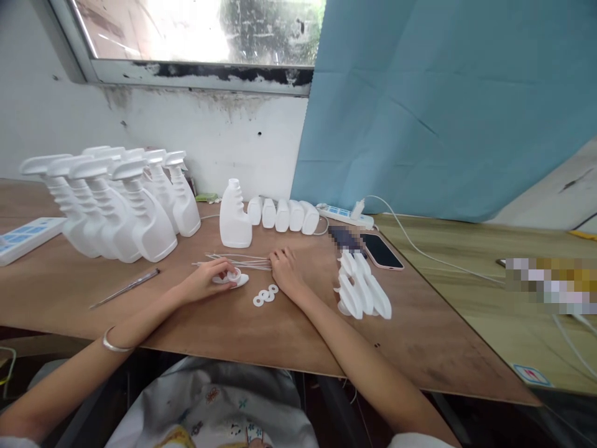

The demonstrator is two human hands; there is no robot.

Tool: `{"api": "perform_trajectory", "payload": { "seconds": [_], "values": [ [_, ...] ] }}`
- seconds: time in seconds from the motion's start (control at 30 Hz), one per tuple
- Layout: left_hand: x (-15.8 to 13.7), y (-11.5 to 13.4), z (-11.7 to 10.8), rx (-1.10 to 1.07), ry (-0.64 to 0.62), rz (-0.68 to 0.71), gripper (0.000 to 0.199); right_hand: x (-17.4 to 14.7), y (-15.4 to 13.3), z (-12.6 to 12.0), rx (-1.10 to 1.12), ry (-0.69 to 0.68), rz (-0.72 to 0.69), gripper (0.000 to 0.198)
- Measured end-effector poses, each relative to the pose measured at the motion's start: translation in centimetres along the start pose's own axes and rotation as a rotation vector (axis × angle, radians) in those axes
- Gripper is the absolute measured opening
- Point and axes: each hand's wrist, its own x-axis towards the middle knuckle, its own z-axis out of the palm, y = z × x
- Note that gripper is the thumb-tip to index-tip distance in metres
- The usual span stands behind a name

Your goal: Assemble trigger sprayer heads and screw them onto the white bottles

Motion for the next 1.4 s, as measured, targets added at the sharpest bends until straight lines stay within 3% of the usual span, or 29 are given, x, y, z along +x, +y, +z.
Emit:
{"api": "perform_trajectory", "payload": {
  "seconds": [0.1,0.27,0.37,0.47,0.63,1.4],
  "values": [
    [0.0,0.0,0.2,-0.035,0.002,-0.028,0.024,0.1,-0.1,-0.4,0.145,0.075,0.026,0.020],
    [0.1,0.0,0.2,-0.081,-0.007,-0.024,0.023,0.0,-1.7,-0.9,0.816,0.221,0.176,0.013],
    [0.2,0.2,0.1,-0.101,-0.003,-0.028,0.024,-0.2,-3.6,-1.0,1.259,0.220,0.345,0.020],
    [0.2,0.3,0.1,-0.112,0.009,-0.035,0.025,-0.4,-5.3,-1.4,1.465,0.154,0.385,0.026],
    [0.2,0.1,0.2,-0.126,0.009,-0.038,0.024,-0.8,-6.4,-2.0,1.459,0.037,0.322,0.021],
    [0.2,-0.2,0.4,-0.137,0.021,-0.023,0.023,-0.7,-6.5,-1.3,1.364,0.024,0.351,0.024]
  ]
}}
